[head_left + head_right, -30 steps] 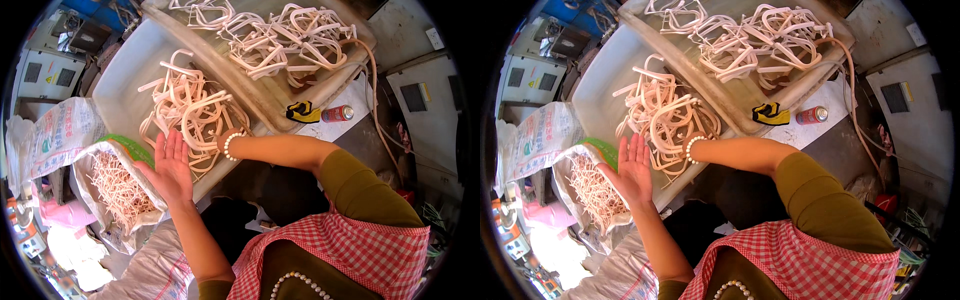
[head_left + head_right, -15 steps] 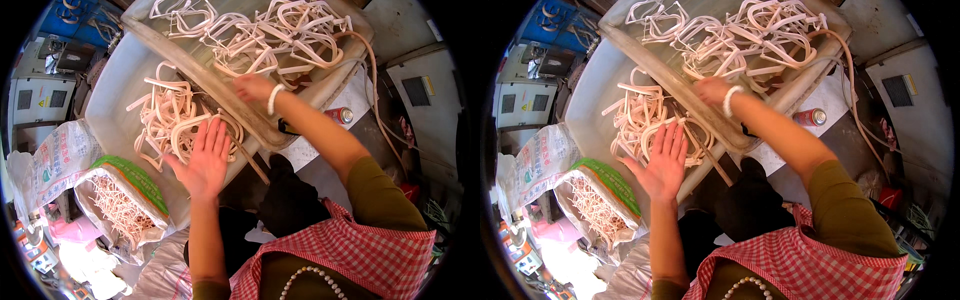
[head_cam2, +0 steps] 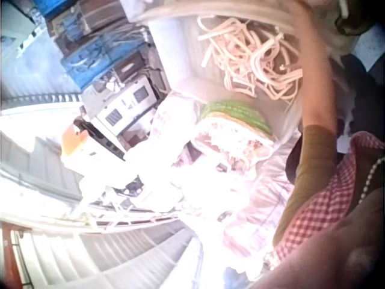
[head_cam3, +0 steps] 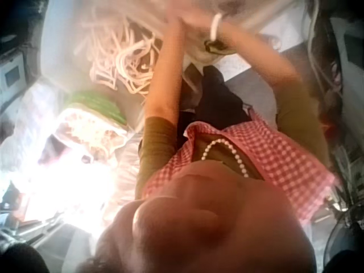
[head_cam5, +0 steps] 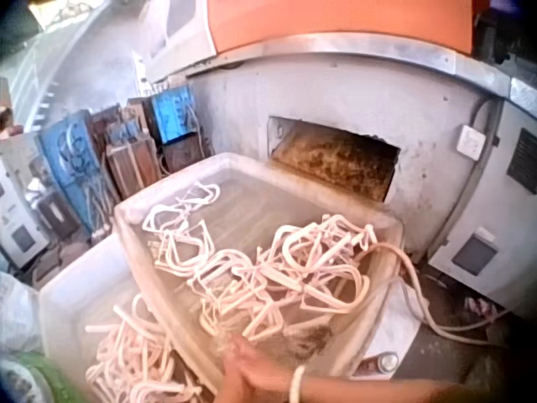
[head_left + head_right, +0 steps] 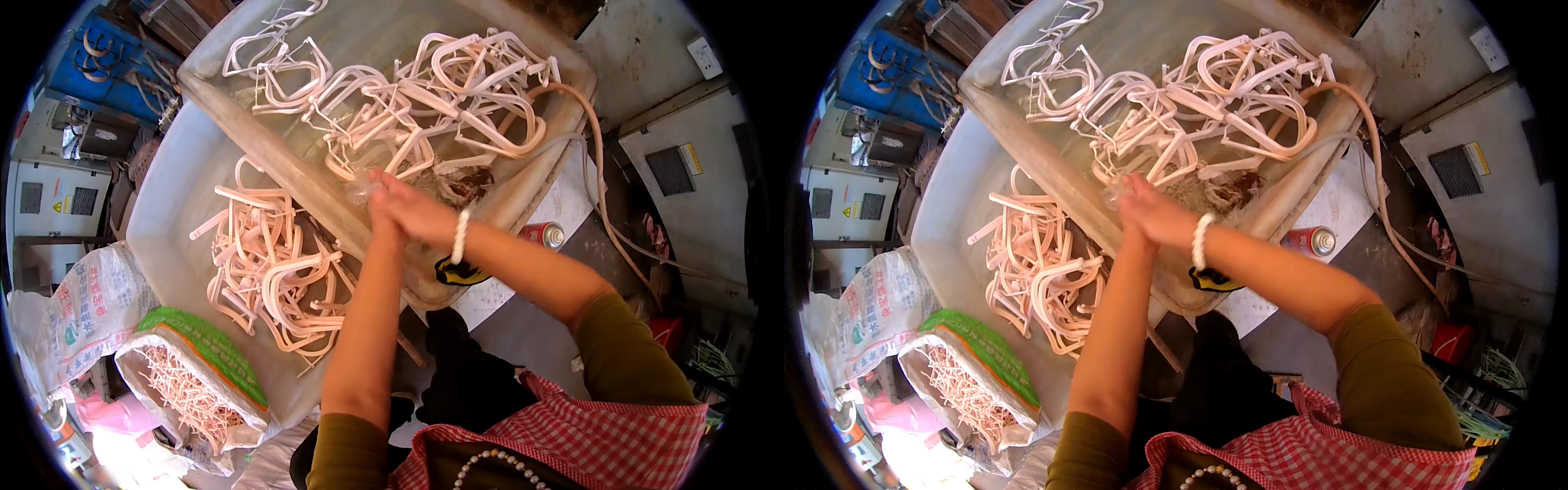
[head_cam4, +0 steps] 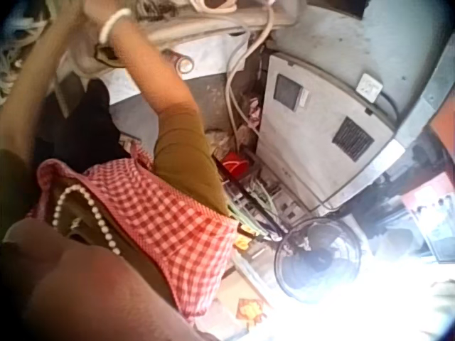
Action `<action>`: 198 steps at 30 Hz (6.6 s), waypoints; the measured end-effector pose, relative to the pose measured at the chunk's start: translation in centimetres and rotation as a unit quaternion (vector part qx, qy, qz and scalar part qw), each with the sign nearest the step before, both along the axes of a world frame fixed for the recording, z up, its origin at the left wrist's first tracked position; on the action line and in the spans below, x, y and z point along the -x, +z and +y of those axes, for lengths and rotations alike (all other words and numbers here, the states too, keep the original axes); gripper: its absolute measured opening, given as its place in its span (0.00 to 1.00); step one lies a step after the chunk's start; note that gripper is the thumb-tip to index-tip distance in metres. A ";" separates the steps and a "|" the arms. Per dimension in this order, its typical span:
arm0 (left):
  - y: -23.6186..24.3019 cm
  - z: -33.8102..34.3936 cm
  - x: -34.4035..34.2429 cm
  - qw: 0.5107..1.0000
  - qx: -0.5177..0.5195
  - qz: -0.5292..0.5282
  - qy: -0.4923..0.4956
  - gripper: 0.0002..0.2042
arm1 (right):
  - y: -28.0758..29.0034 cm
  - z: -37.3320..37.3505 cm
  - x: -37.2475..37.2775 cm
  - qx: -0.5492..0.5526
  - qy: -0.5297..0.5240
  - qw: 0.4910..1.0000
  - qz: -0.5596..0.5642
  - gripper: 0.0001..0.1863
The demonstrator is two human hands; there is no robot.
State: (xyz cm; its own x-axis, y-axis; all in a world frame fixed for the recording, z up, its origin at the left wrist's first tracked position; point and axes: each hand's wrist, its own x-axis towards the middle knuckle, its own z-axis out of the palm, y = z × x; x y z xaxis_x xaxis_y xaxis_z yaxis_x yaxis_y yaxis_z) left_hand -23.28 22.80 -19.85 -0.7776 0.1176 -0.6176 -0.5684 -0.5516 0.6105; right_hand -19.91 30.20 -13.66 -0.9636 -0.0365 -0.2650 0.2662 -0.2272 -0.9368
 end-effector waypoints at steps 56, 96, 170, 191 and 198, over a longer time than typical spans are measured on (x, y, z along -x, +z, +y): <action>10.7 -0.4 0.2 0.965 -0.255 0.061 0.032 0.36 | 2.7 -1.1 1.5 0.437 -0.060 0.897 -0.039 0.28; -1.3 -22.6 -14.8 0.889 0.335 -0.109 0.292 0.25 | -3.7 5.9 2.0 -0.479 0.438 0.755 -0.088 0.32; 21.5 -20.3 -21.5 0.974 0.067 0.186 0.112 0.10 | 18.7 10.5 -17.0 0.588 0.104 0.776 0.204 0.45; 20.9 -20.4 -21.7 0.961 -0.042 0.255 0.095 0.11 | 24.1 -4.7 -12.1 -0.152 0.289 0.889 0.322 0.24; 21.7 -20.2 -21.4 0.965 -0.023 0.247 0.090 0.13 | 23.9 -8.8 -10.5 -0.163 0.328 0.881 0.299 0.21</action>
